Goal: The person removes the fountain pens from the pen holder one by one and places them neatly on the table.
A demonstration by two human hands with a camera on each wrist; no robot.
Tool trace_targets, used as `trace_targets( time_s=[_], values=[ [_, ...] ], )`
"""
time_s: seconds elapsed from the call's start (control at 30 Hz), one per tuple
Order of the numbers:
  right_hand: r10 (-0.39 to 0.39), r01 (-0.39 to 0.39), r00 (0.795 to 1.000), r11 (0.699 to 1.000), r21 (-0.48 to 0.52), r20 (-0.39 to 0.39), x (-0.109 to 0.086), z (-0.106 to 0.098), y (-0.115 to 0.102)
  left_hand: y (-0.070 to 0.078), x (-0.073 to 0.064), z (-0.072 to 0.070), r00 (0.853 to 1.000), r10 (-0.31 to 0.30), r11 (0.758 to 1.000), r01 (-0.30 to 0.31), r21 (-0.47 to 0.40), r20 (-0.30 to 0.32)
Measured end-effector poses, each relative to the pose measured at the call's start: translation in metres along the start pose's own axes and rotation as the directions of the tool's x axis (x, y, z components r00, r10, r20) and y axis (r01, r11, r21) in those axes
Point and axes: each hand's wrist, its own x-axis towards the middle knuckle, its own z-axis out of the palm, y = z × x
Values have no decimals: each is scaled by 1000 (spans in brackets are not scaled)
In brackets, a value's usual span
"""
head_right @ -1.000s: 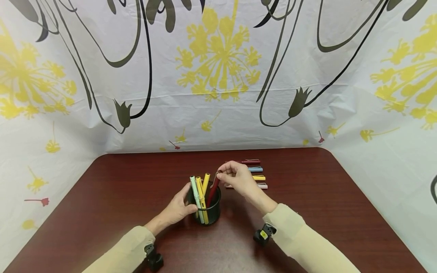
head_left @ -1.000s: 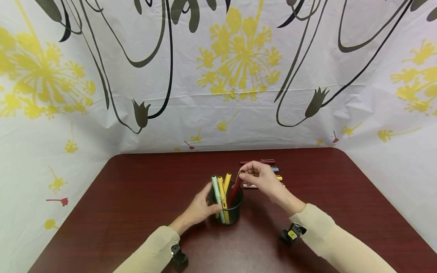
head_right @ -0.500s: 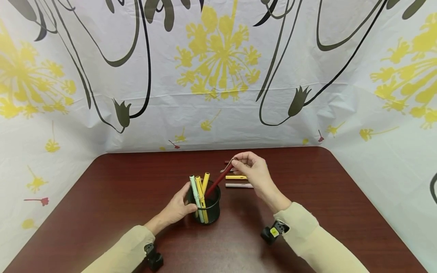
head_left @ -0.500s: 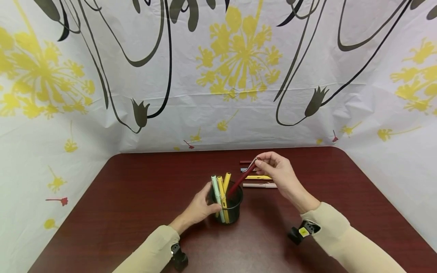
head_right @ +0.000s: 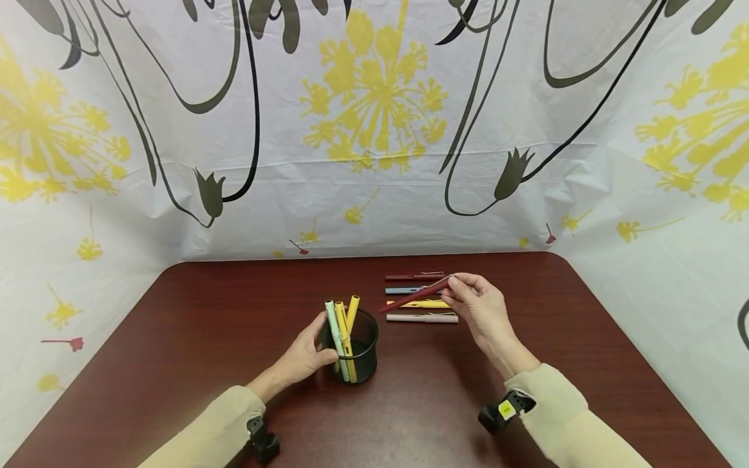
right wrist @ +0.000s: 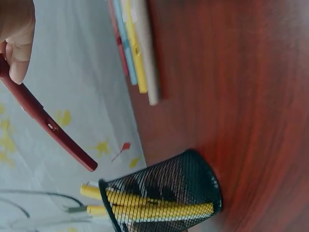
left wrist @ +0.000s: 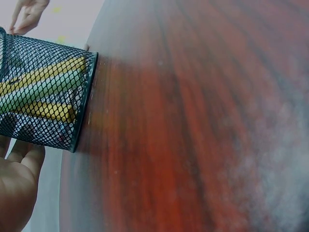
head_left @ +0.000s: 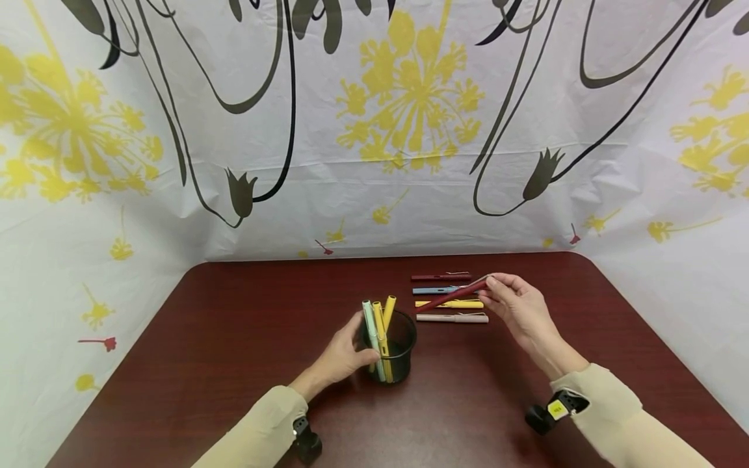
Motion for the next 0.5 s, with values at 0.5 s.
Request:
trace_targets(
  time_s=[0.5],
  values=[
    [180,-180,983,983,-22,-22,-15,-46,24,2,0,0,1000,-12,1000,12,10,-1]
  ],
)
